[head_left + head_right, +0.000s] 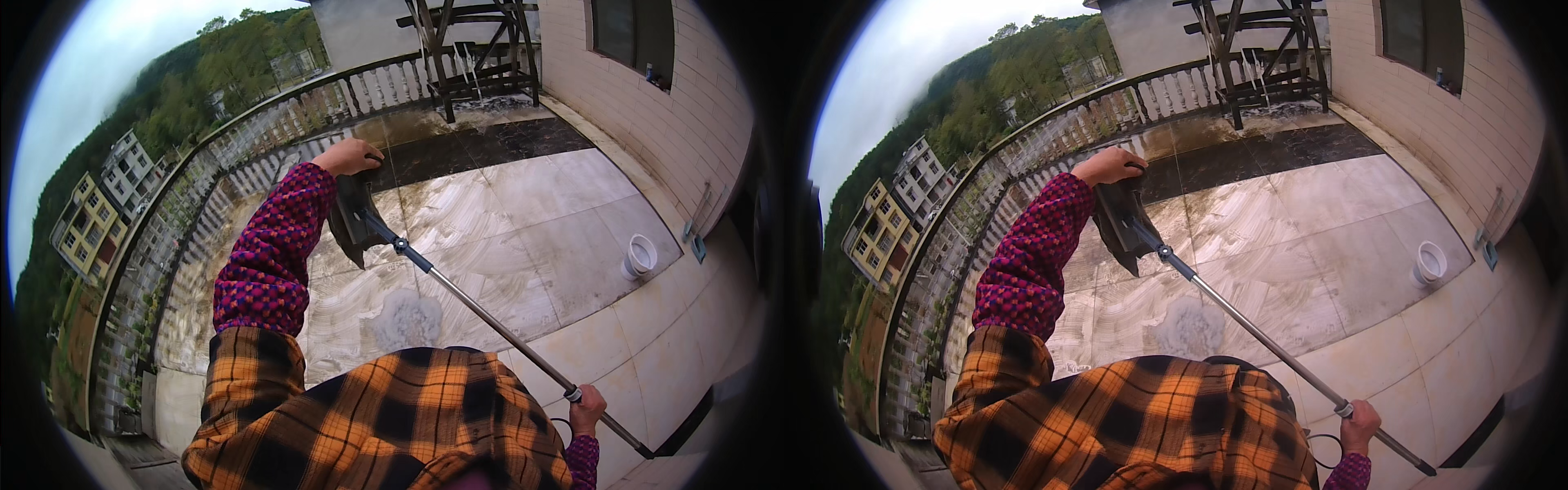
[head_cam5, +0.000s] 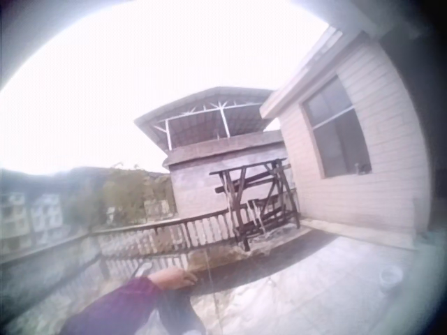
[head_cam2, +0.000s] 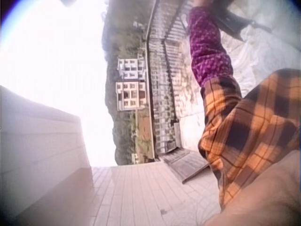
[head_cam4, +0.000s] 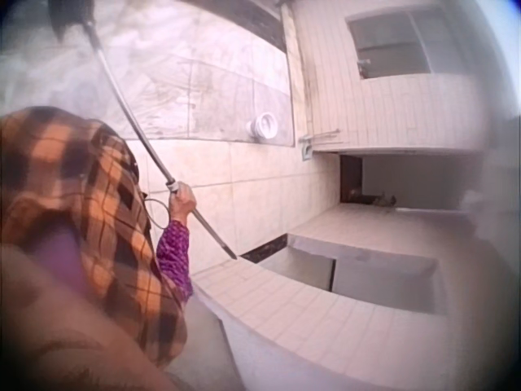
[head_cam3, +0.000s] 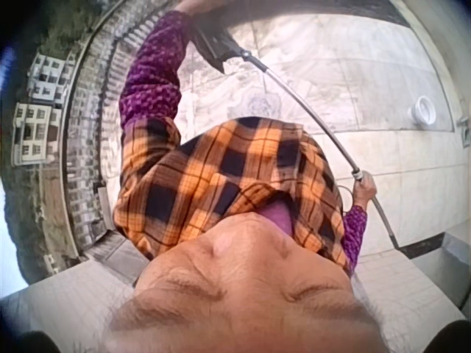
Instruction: The person scrubs a tiled balcony floor with a long-handled brush, then uses a cloth to wipe and rinse the surface. Another person briefly moves a wooden board nearby. The person continues scrubbing and rinsing the floor with the cloth and brush.
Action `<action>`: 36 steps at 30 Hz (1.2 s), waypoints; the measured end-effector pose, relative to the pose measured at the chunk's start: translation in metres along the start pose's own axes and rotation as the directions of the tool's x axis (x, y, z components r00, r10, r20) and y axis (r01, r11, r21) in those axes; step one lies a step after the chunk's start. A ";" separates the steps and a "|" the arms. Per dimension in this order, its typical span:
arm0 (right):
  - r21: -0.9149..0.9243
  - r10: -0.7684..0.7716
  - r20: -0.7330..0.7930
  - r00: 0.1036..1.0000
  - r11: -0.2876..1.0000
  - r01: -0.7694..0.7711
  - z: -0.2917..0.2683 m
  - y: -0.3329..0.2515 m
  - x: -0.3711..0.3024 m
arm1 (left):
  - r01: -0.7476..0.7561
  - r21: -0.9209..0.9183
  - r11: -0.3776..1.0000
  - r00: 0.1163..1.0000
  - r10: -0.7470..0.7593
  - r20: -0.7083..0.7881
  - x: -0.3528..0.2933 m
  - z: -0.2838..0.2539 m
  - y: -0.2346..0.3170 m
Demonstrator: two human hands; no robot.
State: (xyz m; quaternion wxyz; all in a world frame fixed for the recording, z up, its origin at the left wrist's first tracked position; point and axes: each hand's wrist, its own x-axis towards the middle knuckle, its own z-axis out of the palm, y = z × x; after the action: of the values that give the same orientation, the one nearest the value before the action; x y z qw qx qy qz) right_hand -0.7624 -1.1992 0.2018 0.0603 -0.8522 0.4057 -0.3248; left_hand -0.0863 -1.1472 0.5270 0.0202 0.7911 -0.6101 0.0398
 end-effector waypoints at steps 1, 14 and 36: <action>0.007 0.010 -0.008 1.000 1.000 -0.010 0.001 -0.002 0.001 | -0.016 0.005 1.000 0.998 0.017 -0.056 -0.002 -0.005 0.005; -0.017 0.118 -0.111 0.987 0.992 -0.121 -0.019 0.016 0.006 | -0.123 0.176 0.977 0.649 0.213 -0.730 0.004 -0.050 0.030; 0.056 0.151 -0.262 0.953 0.988 -0.142 -0.033 0.001 0.009 | -0.290 -0.315 0.904 0.714 -0.015 -0.700 0.055 0.036 -0.042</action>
State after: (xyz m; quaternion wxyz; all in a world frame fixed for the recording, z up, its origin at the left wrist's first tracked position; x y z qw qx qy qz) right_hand -0.7788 -1.2013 0.2317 0.0448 -0.7673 0.4661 -0.4381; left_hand -0.0303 -1.1923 0.4966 0.4040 0.6484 -0.6118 0.2051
